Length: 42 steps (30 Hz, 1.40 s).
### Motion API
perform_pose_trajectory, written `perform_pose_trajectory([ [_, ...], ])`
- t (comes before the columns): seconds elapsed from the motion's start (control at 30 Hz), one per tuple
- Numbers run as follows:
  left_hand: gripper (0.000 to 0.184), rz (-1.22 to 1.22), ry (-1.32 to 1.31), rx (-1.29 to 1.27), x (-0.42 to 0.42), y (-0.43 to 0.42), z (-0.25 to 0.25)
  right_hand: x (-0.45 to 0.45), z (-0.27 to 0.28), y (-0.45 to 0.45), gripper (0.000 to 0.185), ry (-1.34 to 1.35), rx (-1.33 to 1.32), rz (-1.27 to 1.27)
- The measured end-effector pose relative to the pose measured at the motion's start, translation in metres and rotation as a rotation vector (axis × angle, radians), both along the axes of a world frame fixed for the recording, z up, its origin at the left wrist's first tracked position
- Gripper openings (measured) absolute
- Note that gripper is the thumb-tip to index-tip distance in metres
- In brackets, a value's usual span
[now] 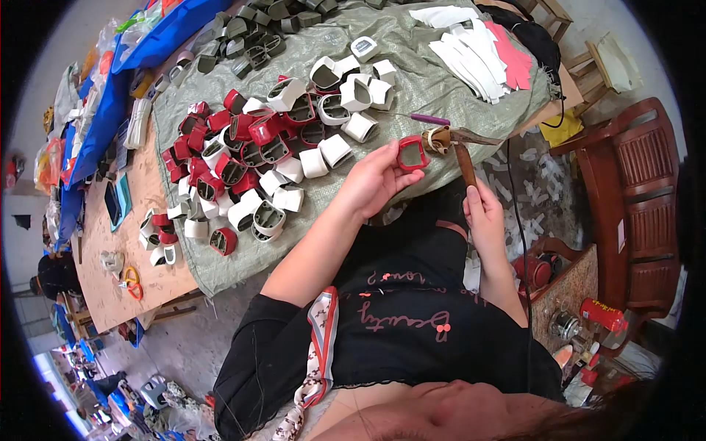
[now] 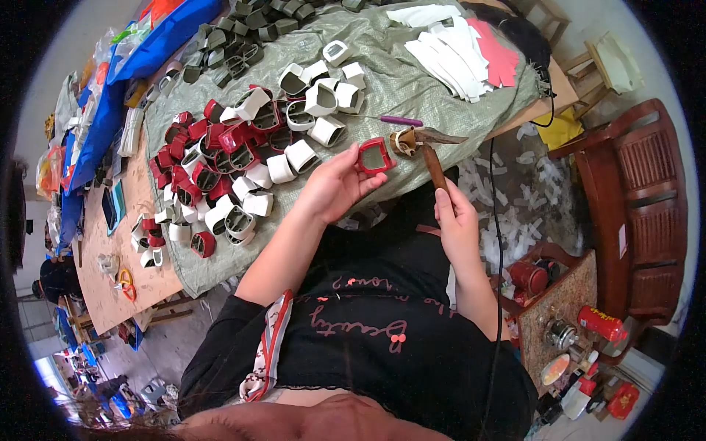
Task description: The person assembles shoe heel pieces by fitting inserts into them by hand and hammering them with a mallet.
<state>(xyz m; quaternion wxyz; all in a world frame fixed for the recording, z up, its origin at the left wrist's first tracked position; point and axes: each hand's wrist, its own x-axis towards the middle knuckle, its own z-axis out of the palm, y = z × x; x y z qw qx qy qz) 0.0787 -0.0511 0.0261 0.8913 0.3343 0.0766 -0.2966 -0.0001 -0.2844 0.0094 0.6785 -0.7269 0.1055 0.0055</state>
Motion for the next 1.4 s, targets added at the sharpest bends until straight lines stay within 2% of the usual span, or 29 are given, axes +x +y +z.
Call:
perform_pose_trajectory([
  [0.03, 0.042, -0.001, 0.0, -0.001, 0.002, -0.001, 0.002, 0.001, 0.001, 0.0, 0.038, 0.0, -0.001, -0.001],
  [0.13, 0.038, -0.041, -0.256, 0.723, 0.007, -0.009, 0.007, 0.003, 0.004, 0.0, 0.038, 0.001, -0.041, 0.017],
  [0.17, 0.038, -0.04, -0.253, 0.722, 0.009, -0.012, 0.005, 0.003, 0.005, -0.001, 0.038, 0.003, -0.042, 0.019],
  [0.27, 0.038, 0.022, -0.963, 1.362, 0.017, -0.017, -0.002, 0.005, 0.006, 0.0, 0.037, -0.015, -0.055, 0.029],
  [0.43, 0.05, -0.011, -0.828, 1.418, 0.012, -0.023, 0.014, 0.003, 0.007, 0.0, 0.037, -0.008, -0.01, 0.003],
  [0.53, 0.073, 0.241, -1.082, 1.414, 0.0, -0.016, 0.003, 0.0, 0.02, -0.005, 0.037, -0.013, -0.012, 0.013],
  [0.57, 0.073, 0.237, -1.08, 1.415, -0.001, -0.015, -0.001, 0.0, 0.023, -0.004, 0.037, -0.009, -0.011, 0.012],
  [0.67, 0.088, 0.149, -0.85, 1.319, -0.003, -0.012, -0.006, 0.002, 0.047, 0.006, 0.037, -0.38, -0.484, 0.034],
  [0.7, 0.088, 0.149, -0.849, 1.317, -0.004, -0.012, -0.006, 0.004, 0.055, 0.006, 0.037, -0.38, -0.486, 0.035],
  [0.8, 0.091, 0.168, -0.791, 1.287, -0.007, -0.012, -0.006, 0.011, 0.075, 0.005, 0.037, -0.106, -0.627, 0.181],
  [0.93, 0.095, 0.2, -0.8, 1.258, -0.006, -0.011, -0.012, 0.01, 0.081, 0.013, 0.037, -0.253, -0.605, 0.179],
  [1.07, 0.1, 0.188, -0.772, 1.269, -0.006, -0.011, -0.01, 0.012, 0.072, 0.028, 0.038, -0.166, -0.589, 0.224],
  [1.2, 0.102, 0.195, -0.796, 1.289, -0.007, -0.01, -0.007, 0.006, 0.073, 0.022, 0.038, -0.28, -0.64, 0.229],
  [1.4, 0.102, 0.15, -0.757, 1.313, -0.008, -0.012, -0.004, -0.006, 0.065, 0.024, 0.039, -0.23, -0.612, 0.216],
])
